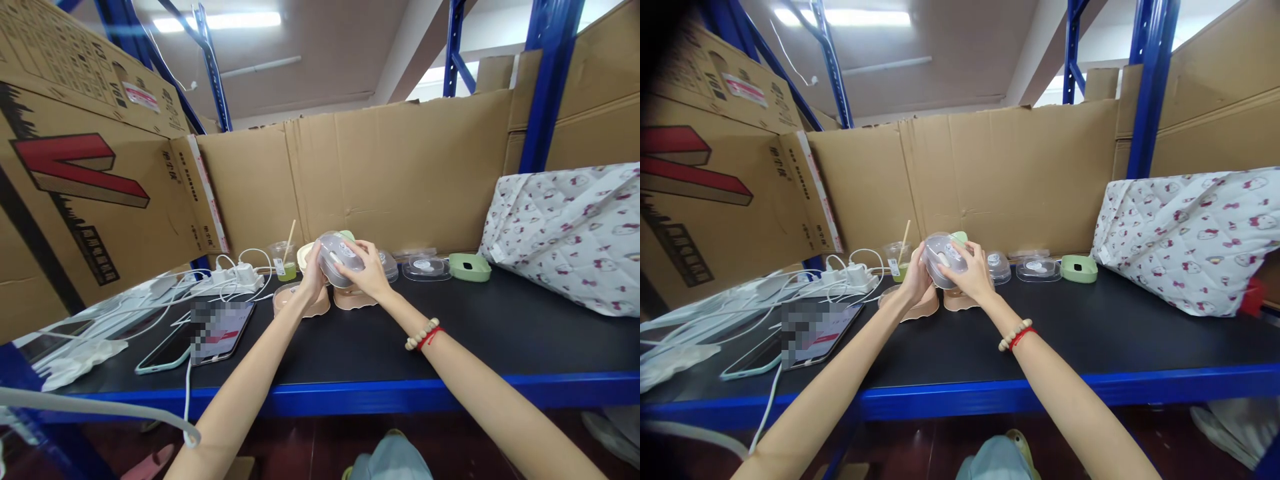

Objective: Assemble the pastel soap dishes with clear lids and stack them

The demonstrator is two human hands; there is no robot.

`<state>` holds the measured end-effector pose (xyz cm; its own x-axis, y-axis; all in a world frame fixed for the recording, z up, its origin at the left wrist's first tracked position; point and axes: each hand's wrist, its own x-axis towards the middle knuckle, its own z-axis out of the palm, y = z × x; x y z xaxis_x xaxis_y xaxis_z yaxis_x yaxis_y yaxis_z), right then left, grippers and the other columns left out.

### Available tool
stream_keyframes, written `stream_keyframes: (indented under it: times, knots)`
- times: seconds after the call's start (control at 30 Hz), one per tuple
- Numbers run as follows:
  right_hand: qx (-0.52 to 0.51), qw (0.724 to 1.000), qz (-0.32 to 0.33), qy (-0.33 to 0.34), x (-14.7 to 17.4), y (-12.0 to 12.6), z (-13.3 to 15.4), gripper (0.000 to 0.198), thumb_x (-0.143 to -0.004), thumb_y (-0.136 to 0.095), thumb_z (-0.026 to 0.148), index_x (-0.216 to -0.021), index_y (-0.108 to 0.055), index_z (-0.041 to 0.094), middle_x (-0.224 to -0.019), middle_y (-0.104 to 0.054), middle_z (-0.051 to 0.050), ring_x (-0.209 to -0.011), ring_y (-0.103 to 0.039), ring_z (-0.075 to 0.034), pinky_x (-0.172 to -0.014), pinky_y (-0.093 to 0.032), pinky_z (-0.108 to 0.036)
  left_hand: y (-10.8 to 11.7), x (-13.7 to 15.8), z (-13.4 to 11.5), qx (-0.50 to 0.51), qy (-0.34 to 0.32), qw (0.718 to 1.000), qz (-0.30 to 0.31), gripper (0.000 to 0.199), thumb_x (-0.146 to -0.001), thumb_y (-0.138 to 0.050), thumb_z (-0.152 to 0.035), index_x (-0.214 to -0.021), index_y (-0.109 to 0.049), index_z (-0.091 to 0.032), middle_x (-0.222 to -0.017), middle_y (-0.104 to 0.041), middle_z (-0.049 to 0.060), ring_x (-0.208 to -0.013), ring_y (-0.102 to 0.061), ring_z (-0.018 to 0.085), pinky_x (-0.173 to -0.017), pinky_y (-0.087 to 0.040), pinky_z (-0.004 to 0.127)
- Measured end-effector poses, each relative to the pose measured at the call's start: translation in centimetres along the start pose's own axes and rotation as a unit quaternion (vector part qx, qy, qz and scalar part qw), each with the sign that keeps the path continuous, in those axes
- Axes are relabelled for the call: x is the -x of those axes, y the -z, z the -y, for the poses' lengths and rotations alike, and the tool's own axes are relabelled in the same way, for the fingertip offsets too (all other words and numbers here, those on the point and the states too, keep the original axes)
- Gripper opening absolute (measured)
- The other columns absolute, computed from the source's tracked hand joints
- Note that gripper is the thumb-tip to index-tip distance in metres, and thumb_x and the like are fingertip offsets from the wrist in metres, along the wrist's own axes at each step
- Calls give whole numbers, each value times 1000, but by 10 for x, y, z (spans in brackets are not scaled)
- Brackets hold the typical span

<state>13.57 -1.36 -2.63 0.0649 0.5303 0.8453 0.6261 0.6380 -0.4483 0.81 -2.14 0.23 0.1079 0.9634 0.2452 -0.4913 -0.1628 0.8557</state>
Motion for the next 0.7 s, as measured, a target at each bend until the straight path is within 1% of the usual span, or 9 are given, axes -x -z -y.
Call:
stream_keyframes:
  times: [0.13, 0.23, 0.37, 0.5, 0.6, 0.7]
  knots:
    - [-15, 1000, -3, -26, 2, -2, 3, 53, -66, -67, 50, -115, -63, 31, -117, -49, -7, -114, -49, -25, -100, -41, -45, -4, 5, 2, 4, -3, 999, -34, 42, -70, -68, -46, -102, -57, -21, -101, -68, 6, -87, -65, 20, -71, -49, 29]
    - [-22, 999, -9, -33, 2, -3, 7, 53, -66, -67, 50, -115, -63, 32, -117, -49, -7, -115, -48, -26, -100, -41, -45, -9, 7, 3, 21, -6, 999, -48, 39, -72, -68, -40, -104, -53, -22, -104, -66, 6, -86, -65, 18, -71, -50, 27]
    - [-18, 999, -25, -41, 3, -4, 13, 54, -66, -67, 50, -115, -63, 30, -118, -49, -9, -117, -47, -27, -100, -40, -46, -13, 11, 3, 39, -31, 995, -81, 33, -77, -65, -32, -105, -48, -26, -99, -65, 1, -83, -64, 15, -70, -49, 25]
    - [-27, 998, -29, -41, 4, -4, 16, 56, -66, -66, 52, -117, -63, 27, -119, -48, -10, -119, -46, -27, -102, -39, -44, -17, 14, 0, 49, -34, 995, -86, 28, -80, -62, -27, -102, -45, -25, -94, -65, 0, -82, -64, 14, -72, -50, 26]
    - [-52, 997, -27, -42, 4, -4, 15, 56, -68, -61, 55, -116, -63, 26, -119, -48, -10, -119, -46, -26, -104, -36, -45, -18, 15, -2, 46, -39, 994, -93, 30, -78, -64, -26, -101, -44, -25, -93, -64, -1, -84, -64, 14, -74, -49, 26]
    - [-96, 993, -22, -61, 3, -5, 13, 56, -71, -56, 58, -118, -60, 26, -121, -50, -10, -121, -45, -25, -105, -35, -45, -19, 15, -3, 49, -51, 992, -104, 26, -78, -62, -23, -96, -43, -25, -91, -63, -1, -85, -63, 13, -69, -49, 22]
